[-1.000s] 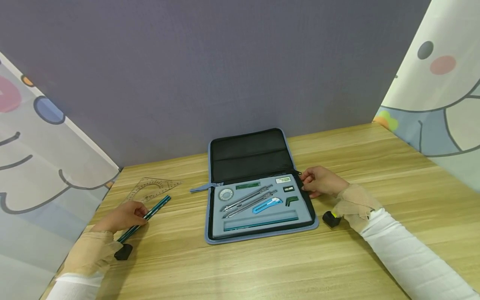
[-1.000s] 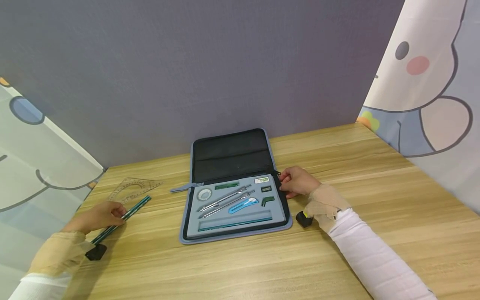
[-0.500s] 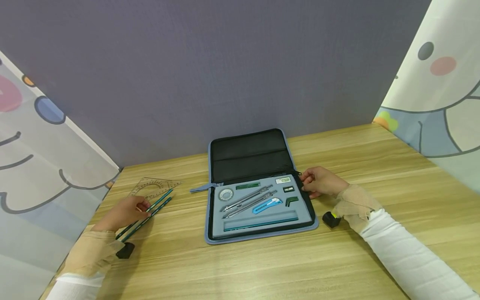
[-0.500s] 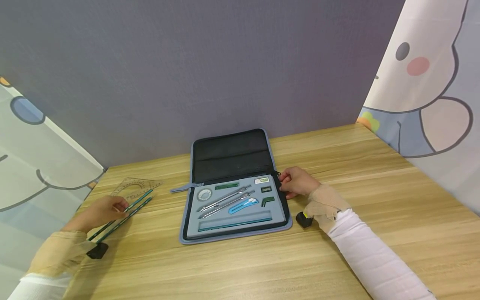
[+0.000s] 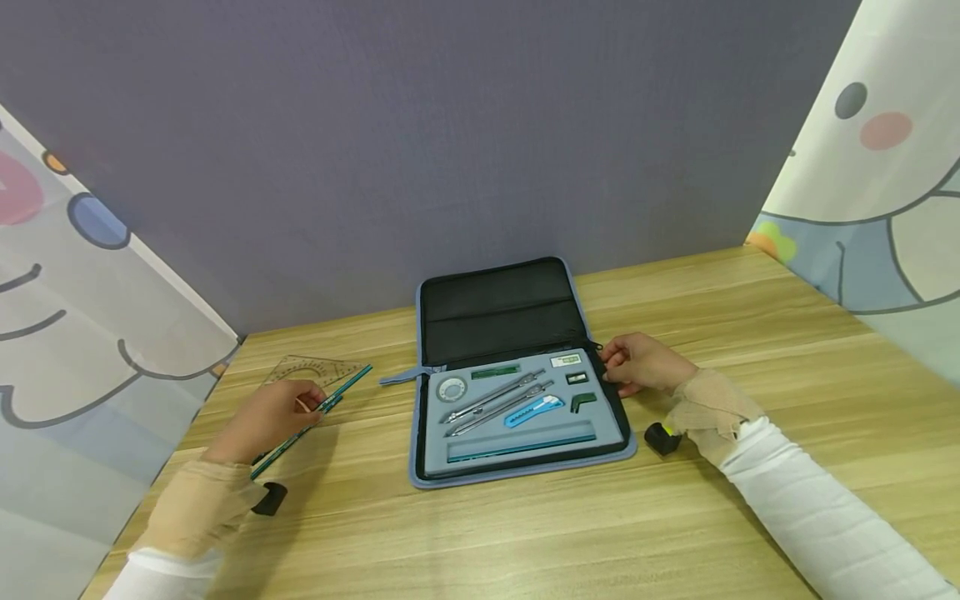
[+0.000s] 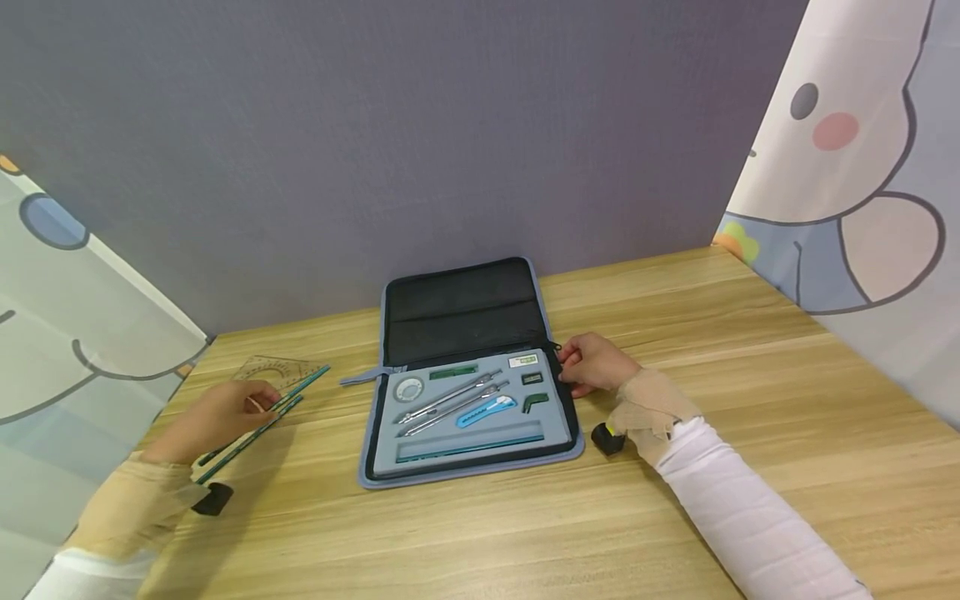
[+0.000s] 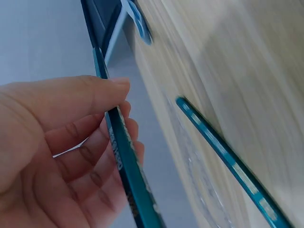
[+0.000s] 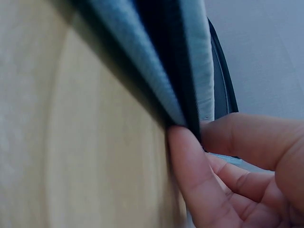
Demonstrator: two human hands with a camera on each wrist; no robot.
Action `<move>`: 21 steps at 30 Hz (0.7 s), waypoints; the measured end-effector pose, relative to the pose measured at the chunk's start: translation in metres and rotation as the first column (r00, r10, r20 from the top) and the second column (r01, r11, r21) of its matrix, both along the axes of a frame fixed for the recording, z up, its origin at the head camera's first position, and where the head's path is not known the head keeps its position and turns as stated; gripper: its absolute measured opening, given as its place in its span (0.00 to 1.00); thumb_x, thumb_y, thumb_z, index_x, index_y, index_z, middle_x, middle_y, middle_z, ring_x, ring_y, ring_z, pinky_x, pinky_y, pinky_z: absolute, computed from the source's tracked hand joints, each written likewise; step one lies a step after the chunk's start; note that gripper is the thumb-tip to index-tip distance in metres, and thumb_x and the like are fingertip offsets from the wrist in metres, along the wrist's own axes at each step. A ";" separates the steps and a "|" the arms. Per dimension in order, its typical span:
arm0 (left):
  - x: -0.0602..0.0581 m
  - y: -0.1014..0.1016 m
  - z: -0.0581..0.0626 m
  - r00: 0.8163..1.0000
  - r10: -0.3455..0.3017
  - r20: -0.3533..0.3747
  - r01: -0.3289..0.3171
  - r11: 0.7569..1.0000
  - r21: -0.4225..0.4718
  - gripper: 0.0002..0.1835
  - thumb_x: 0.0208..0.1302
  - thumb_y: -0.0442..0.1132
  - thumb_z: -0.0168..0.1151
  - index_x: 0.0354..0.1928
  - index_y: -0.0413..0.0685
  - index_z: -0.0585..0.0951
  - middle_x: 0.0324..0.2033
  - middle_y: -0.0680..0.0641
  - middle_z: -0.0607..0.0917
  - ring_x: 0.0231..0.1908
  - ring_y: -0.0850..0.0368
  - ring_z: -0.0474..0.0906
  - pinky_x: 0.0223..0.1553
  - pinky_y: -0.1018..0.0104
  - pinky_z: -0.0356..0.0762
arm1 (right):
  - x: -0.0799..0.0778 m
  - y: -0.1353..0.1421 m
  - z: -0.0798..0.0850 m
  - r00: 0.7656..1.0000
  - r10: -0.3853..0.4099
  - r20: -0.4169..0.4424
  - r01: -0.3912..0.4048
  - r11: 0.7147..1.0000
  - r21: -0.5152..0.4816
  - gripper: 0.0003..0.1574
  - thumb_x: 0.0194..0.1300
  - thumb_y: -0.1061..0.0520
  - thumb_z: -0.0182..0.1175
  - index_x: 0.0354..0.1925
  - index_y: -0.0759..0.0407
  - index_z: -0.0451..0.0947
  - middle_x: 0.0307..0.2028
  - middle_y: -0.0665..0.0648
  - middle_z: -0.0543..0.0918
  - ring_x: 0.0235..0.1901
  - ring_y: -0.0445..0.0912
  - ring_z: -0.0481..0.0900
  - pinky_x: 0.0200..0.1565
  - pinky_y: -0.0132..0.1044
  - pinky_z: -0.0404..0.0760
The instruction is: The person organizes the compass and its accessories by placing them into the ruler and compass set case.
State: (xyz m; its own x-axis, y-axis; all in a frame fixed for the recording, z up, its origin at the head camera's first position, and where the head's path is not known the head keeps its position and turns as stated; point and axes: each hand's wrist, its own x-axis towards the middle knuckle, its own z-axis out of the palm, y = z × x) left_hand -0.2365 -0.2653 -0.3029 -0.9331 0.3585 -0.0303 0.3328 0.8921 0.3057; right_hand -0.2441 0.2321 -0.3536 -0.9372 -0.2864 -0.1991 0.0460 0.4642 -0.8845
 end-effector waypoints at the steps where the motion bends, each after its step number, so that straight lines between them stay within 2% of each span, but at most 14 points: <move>1: 0.001 0.003 0.001 1.000 -0.002 -0.012 0.002 1.000 -0.002 0.08 0.56 0.33 0.65 0.38 0.40 0.81 0.31 0.49 0.83 0.30 0.57 0.79 0.30 0.61 0.76 | 0.000 0.000 0.000 1.000 0.000 0.002 0.000 1.000 -0.001 0.22 0.59 0.70 0.57 0.50 0.79 0.64 0.32 0.57 0.71 0.26 0.42 0.74 0.29 0.35 0.82; 6: 0.007 0.016 0.003 0.999 -0.022 -0.029 0.024 0.999 0.038 0.08 0.56 0.31 0.64 0.39 0.39 0.81 0.33 0.48 0.83 0.30 0.58 0.79 0.30 0.62 0.77 | 0.001 -0.001 0.001 1.000 0.000 0.005 0.000 1.000 -0.002 0.22 0.59 0.70 0.57 0.50 0.79 0.64 0.32 0.57 0.70 0.26 0.42 0.74 0.29 0.35 0.82; 12: 0.010 0.031 0.004 0.991 -0.084 -0.106 0.087 0.996 0.022 0.06 0.53 0.30 0.66 0.35 0.41 0.82 0.28 0.52 0.83 0.26 0.61 0.78 0.28 0.65 0.75 | 0.001 -0.001 0.003 1.000 0.003 0.003 -0.003 1.000 0.008 0.23 0.59 0.69 0.57 0.51 0.79 0.64 0.32 0.57 0.71 0.26 0.42 0.74 0.29 0.35 0.82; 21: 0.016 0.053 0.005 0.986 -0.137 -0.095 0.139 0.990 0.023 0.07 0.55 0.29 0.66 0.37 0.41 0.83 0.29 0.52 0.83 0.27 0.62 0.78 0.29 0.67 0.76 | 0.001 0.000 0.003 1.000 0.013 -0.009 -0.013 1.000 0.023 0.22 0.59 0.69 0.57 0.51 0.80 0.64 0.32 0.58 0.71 0.26 0.42 0.74 0.29 0.35 0.82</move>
State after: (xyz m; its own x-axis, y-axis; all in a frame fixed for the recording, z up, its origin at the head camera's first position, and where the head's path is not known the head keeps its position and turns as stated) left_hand -0.2200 -0.2126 -0.2979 -0.8729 0.4834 0.0664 0.4801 0.8268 0.2932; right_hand -0.2431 0.2323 -0.3506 -0.9353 -0.2936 -0.1977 0.0323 0.4853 -0.8738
